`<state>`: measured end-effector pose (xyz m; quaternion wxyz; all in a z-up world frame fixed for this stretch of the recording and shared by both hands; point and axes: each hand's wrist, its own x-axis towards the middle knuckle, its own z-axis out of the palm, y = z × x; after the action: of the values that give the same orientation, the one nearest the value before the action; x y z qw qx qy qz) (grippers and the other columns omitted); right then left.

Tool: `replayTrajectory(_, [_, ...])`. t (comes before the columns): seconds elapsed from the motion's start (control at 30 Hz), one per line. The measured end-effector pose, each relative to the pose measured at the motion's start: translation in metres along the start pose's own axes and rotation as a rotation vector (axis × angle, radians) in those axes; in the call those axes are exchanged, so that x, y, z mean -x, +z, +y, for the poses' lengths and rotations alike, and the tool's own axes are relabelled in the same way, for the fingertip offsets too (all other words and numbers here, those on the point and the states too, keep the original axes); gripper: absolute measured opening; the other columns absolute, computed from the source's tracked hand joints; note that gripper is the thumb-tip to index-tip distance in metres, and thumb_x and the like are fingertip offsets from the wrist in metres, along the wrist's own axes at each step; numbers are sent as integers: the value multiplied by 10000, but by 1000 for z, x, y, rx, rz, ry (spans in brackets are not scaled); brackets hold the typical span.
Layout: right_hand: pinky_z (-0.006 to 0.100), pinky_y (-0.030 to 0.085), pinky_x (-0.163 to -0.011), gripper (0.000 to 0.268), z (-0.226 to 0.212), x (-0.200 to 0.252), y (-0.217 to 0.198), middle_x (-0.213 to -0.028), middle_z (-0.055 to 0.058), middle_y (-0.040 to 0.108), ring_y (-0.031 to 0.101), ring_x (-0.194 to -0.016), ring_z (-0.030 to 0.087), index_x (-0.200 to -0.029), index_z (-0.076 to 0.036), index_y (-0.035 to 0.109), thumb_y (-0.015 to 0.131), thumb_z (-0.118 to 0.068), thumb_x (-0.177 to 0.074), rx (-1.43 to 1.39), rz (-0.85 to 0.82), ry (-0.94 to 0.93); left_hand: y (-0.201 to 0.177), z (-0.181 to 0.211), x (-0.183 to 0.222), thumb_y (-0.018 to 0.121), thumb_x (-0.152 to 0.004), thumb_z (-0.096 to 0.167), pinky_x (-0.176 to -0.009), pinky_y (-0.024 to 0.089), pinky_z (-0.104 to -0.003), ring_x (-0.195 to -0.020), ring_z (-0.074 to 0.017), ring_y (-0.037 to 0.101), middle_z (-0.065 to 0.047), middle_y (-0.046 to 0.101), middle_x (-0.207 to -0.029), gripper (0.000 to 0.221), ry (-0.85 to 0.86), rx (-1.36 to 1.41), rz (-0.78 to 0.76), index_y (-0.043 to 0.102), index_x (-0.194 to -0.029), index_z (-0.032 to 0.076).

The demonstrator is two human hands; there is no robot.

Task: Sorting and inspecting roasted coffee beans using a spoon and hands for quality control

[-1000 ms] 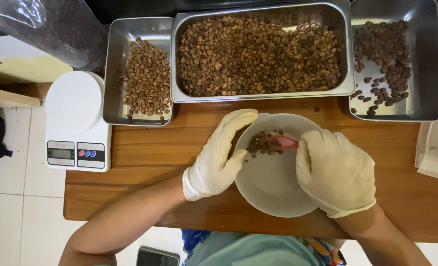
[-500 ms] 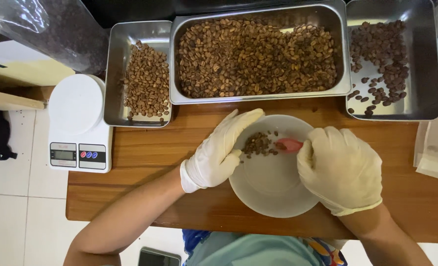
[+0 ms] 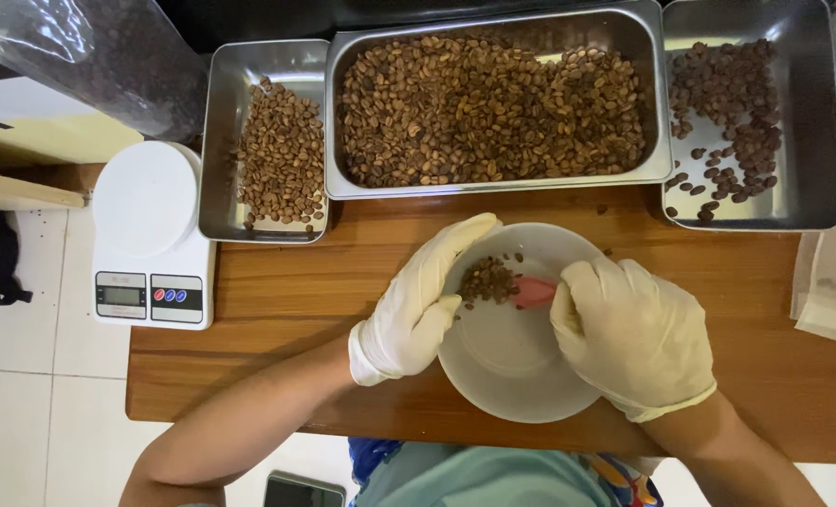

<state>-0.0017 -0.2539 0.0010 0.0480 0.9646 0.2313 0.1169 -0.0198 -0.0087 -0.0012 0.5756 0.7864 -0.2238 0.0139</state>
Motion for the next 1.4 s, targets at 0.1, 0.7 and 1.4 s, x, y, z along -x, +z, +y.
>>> replayTrajectory(0.1, [367,299,-374,257,-3,4,5,-618,-13,470,474,-511,225,-678,-223,479,602,-221,-904,-29,-29,36,3,4,1,356,-961,150,-1321,340,-520,-1523,-387,427,-209,421,-1607,607,10,-35,3,343,-1545,-14])
replayTrajectory(0.7, [448,413,-407,147,-4,2,4,-749,-115,567,478,-502,291,-859,-274,583,514,-248,-986,-316,-157,98,6,5,3,411,-698,4,-1323,312,-525,-1514,-390,416,-213,422,-1598,832,-37,-35,-28,355,-1527,-25])
replayTrajectory(1.4, [306,498,-751,256,1,-55,-89,-780,-45,781,663,-710,134,-1013,-239,781,533,-232,-948,-714,-587,429,-2,-4,-1,410,-686,-34,-1306,310,-463,-1505,-366,430,-222,422,-1599,846,-81,-21,12,344,-1529,-14])
